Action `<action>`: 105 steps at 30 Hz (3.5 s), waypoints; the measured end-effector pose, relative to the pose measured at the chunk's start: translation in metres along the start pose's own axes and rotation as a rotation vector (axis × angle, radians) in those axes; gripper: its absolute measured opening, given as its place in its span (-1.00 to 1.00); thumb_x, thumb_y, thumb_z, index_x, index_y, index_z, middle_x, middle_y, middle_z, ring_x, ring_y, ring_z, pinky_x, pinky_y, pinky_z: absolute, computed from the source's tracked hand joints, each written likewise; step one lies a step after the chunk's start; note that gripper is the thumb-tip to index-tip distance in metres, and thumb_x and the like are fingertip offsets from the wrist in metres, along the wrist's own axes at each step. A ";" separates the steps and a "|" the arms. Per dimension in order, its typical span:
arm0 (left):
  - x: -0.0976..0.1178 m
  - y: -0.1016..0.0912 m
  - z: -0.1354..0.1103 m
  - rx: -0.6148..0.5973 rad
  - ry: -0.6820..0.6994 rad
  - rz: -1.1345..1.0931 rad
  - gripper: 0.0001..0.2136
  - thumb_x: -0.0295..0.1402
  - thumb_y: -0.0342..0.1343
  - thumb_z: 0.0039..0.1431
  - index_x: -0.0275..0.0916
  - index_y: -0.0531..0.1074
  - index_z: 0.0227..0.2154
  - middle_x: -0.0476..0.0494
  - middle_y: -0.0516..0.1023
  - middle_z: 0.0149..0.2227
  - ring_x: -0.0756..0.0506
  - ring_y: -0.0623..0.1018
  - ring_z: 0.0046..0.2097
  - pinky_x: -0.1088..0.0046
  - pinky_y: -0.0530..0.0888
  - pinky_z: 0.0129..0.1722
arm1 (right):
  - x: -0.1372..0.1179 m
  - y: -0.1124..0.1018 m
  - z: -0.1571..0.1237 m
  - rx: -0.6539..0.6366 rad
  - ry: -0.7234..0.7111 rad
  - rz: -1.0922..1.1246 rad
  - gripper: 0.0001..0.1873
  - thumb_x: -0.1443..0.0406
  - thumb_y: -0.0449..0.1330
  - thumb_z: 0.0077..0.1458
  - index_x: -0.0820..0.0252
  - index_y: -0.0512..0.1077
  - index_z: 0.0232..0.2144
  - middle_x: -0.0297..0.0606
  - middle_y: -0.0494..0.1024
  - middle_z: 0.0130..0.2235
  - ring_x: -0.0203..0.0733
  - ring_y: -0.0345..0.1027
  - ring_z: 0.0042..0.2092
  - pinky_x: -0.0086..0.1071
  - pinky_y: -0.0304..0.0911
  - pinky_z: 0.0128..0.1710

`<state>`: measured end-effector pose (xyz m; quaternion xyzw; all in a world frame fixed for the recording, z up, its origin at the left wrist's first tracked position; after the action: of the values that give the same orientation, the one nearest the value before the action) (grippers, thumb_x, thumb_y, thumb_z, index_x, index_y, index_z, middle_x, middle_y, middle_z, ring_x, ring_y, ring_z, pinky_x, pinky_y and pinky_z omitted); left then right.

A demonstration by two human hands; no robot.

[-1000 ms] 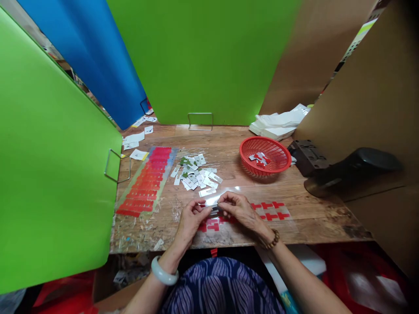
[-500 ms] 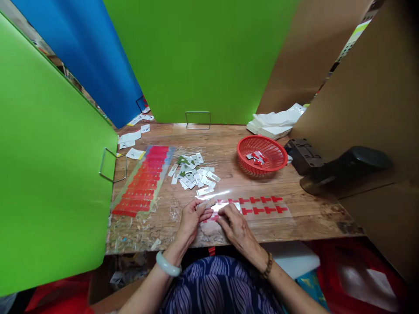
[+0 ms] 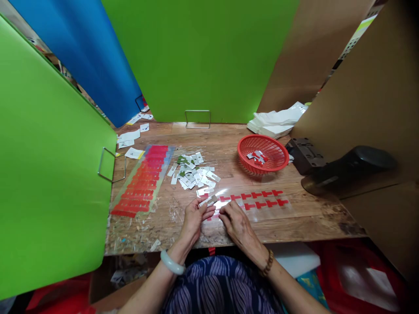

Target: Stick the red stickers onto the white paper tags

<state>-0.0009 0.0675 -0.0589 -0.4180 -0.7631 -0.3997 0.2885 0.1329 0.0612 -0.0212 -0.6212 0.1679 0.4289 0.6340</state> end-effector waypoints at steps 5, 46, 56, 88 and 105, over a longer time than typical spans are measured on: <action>0.001 0.001 0.000 0.010 0.020 -0.026 -0.84 -0.56 0.08 0.03 -0.36 0.32 -0.27 -0.22 0.58 -0.41 -0.04 0.59 -0.41 0.48 0.50 -0.32 | -0.001 0.000 0.005 -0.012 0.019 -0.042 -0.87 0.47 0.00 0.06 0.18 0.25 -0.44 -0.27 0.30 -0.37 -0.19 0.18 -0.31 -0.31 0.16 -0.29; 0.000 0.000 -0.001 0.083 0.026 0.006 -0.89 -0.59 0.04 0.07 -0.36 0.30 -0.31 -0.23 0.57 -0.37 -0.02 0.59 -0.38 0.52 0.50 -0.31 | 0.000 0.000 -0.012 -0.018 0.007 0.231 -0.89 0.39 0.03 0.11 0.16 0.23 -0.46 -0.30 0.31 -0.38 -0.22 0.18 -0.29 -0.35 0.11 -0.24; 0.011 0.006 -0.016 -0.077 -0.113 0.092 -0.83 -0.62 0.04 0.05 -0.42 0.34 -0.25 -0.29 0.57 -0.36 -0.04 0.59 -0.39 0.53 0.51 -0.34 | 0.009 -0.028 -0.004 0.046 0.185 0.494 -0.93 0.30 0.12 0.04 0.17 0.29 -0.45 -0.37 0.35 -0.42 -0.30 0.24 -0.35 -0.45 0.16 -0.32; 0.015 0.016 -0.040 -0.170 -0.154 0.181 -0.79 -0.50 0.15 -0.01 -0.42 0.38 -0.27 -0.30 0.59 -0.40 -0.06 0.59 -0.39 0.48 0.51 -0.29 | -0.011 -0.025 0.004 0.001 0.128 0.369 -0.92 0.39 0.05 0.03 0.18 0.26 -0.49 -0.41 0.30 -0.49 -0.34 0.16 -0.44 -0.49 0.07 -0.43; 0.010 0.012 -0.032 -0.134 -0.047 0.247 -0.67 -0.36 0.29 -0.16 -0.39 0.39 -0.31 -0.19 0.58 -0.48 -0.03 0.58 -0.43 0.52 0.51 -0.36 | -0.002 -0.015 0.001 0.041 0.199 0.426 -0.94 0.40 0.09 -0.02 0.19 0.30 -0.51 -0.39 0.36 -0.48 -0.31 0.22 -0.41 -0.46 0.12 -0.39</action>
<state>0.0083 0.0482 -0.0297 -0.5361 -0.6842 -0.4012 0.2889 0.1426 0.0640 -0.0104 -0.5980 0.3656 0.4861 0.5219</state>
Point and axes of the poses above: each hand's wrist, its own z-axis towards the middle knuckle, its own y-axis out of the palm, x = y × z, the point moved 6 cm from there along z, towards the middle knuckle
